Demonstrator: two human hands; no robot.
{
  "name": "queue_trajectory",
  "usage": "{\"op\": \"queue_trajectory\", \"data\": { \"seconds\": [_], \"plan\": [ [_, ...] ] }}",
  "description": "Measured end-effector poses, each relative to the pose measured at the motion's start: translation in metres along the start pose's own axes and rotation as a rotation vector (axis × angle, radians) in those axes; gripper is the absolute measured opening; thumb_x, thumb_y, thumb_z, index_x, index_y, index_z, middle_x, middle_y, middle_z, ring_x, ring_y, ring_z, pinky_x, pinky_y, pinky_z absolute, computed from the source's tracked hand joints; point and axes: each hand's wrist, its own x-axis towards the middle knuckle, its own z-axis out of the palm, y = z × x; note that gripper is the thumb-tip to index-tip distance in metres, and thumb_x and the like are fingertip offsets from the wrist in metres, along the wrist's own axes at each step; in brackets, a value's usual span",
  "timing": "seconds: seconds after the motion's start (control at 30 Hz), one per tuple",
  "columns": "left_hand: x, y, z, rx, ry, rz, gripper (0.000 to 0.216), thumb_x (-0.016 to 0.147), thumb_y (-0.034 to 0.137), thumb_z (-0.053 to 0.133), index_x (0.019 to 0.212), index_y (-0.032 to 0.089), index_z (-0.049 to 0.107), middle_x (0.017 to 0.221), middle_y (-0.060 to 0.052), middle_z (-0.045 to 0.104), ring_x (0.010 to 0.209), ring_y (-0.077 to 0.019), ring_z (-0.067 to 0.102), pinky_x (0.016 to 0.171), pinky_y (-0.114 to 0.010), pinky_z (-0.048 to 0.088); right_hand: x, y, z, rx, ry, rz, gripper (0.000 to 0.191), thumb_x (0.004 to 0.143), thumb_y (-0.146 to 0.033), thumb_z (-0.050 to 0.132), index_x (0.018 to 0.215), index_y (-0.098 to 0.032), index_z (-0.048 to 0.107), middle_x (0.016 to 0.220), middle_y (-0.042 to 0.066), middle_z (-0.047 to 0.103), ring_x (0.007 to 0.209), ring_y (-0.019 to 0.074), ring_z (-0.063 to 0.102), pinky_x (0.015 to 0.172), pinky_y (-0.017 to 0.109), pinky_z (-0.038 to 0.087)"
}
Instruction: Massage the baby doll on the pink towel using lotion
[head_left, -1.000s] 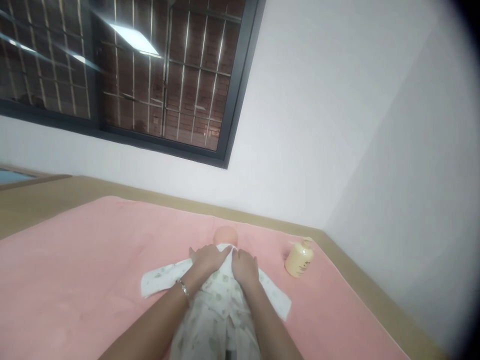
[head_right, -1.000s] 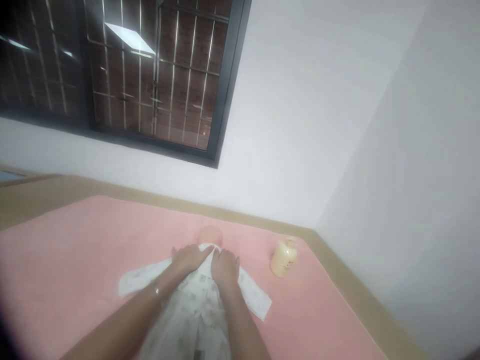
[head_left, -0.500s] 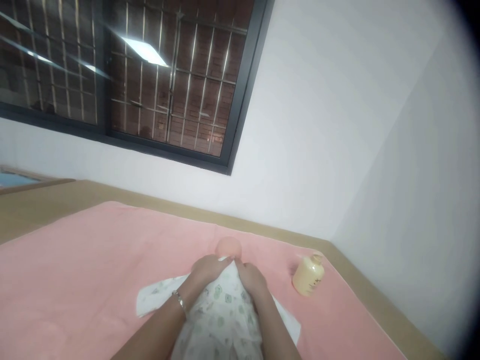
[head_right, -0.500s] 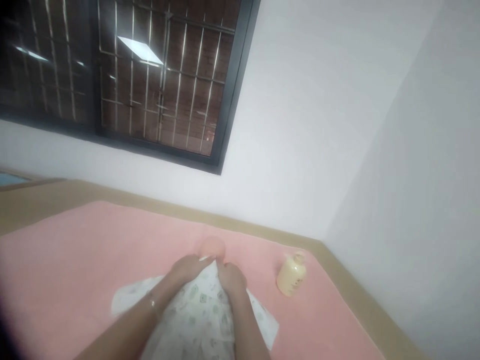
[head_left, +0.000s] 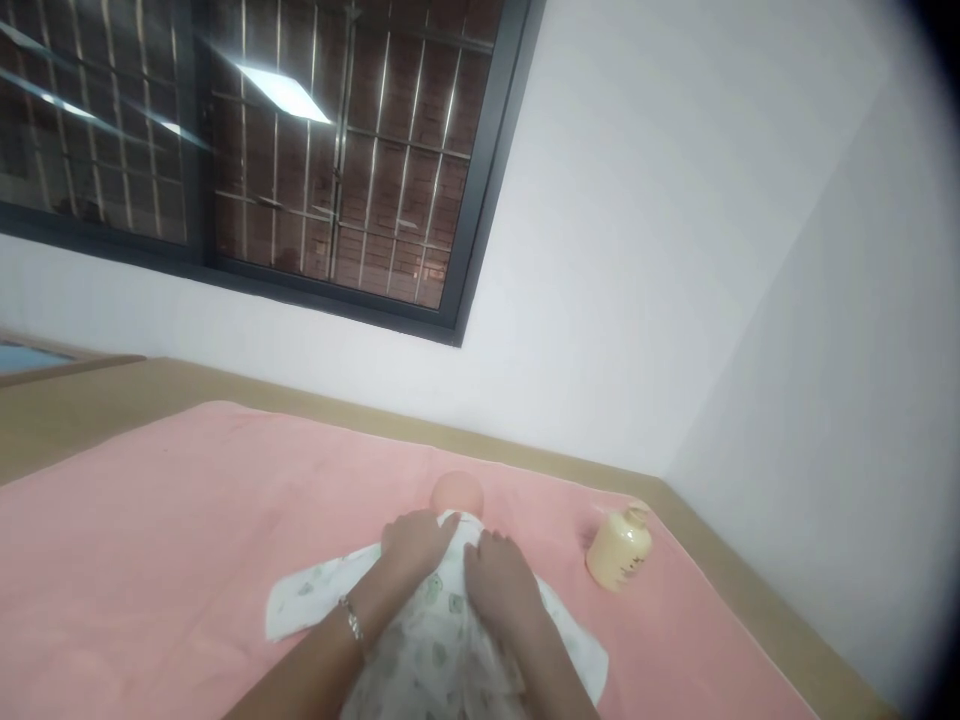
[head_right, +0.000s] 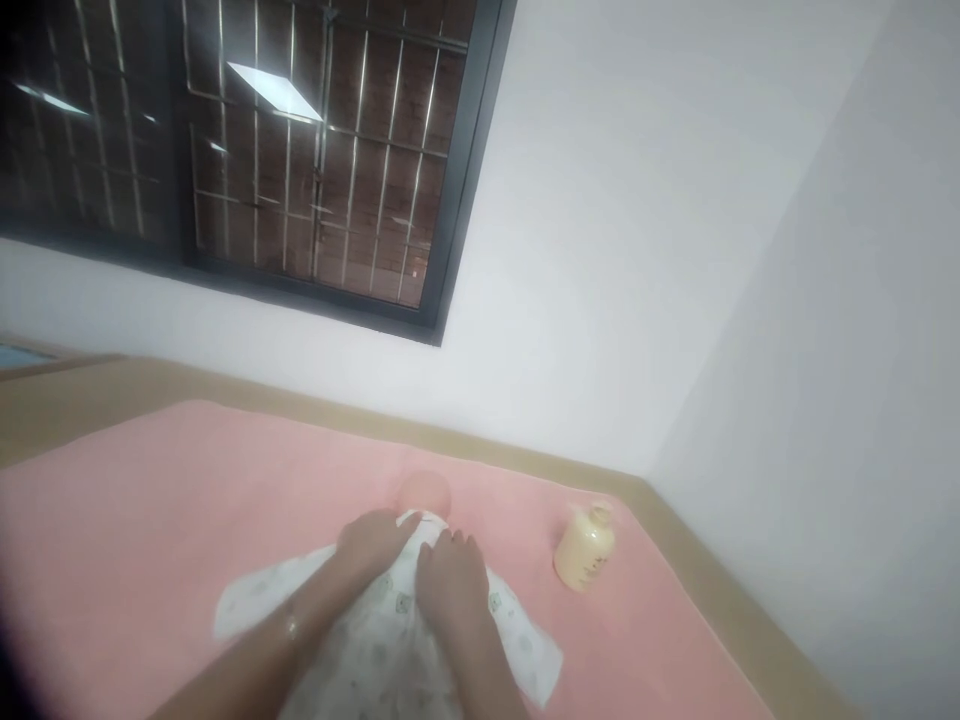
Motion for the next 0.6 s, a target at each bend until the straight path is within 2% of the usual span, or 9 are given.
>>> {"op": "queue_trajectory", "data": {
  "seconds": [0.13, 0.4, 0.5, 0.6],
  "plan": [
    [-0.007, 0.003, 0.002, 0.08, 0.04, 0.049, 0.062, 0.09, 0.055, 0.023, 0.086, 0.016, 0.071, 0.089, -0.013, 0.072, 0.084, -0.0292, 0.066, 0.076, -0.042, 0.046, 0.01, 0.003, 0.007, 0.043, 0.019, 0.03, 0.052, 0.096, -0.04, 0.022, 0.105, -0.011, 0.064, 0.111, 0.02, 0.064, 0.106, 0.0306, 0.057, 0.091, 0.04, 0.039],
    [-0.032, 0.014, -0.007, 0.259, 0.101, 0.115, 0.053, 0.093, 0.045, 0.029, 0.097, 0.01, 0.068, 0.096, -0.018, 0.069, 0.091, -0.0315, 0.064, 0.08, -0.044, 0.044, 0.029, 0.025, 0.016, 0.224, -0.05, 0.146, 0.067, 0.095, -0.055, 0.014, 0.097, -0.014, 0.067, 0.104, 0.017, 0.068, 0.097, 0.0284, 0.062, 0.083, 0.039, 0.043],
    [-0.039, 0.016, -0.011, 0.308, 0.123, 0.141, 0.047, 0.091, 0.04, 0.034, 0.101, 0.008, 0.067, 0.099, -0.02, 0.068, 0.095, -0.0331, 0.063, 0.082, -0.046, 0.043, 0.027, 0.026, 0.014, 0.238, -0.06, 0.121, 0.065, 0.096, -0.053, 0.014, 0.098, -0.014, 0.066, 0.105, 0.017, 0.067, 0.098, 0.0278, 0.062, 0.081, 0.037, 0.043],
    [-0.035, 0.013, -0.013, 0.274, 0.08, 0.126, 0.047, 0.091, 0.04, 0.031, 0.101, 0.01, 0.067, 0.101, -0.019, 0.068, 0.096, -0.0336, 0.063, 0.083, -0.047, 0.043, 0.015, 0.019, 0.006, 0.121, -0.032, 0.08, 0.057, 0.097, -0.043, 0.017, 0.098, -0.013, 0.065, 0.103, 0.017, 0.067, 0.095, 0.0282, 0.062, 0.081, 0.038, 0.043]
  ]
}}
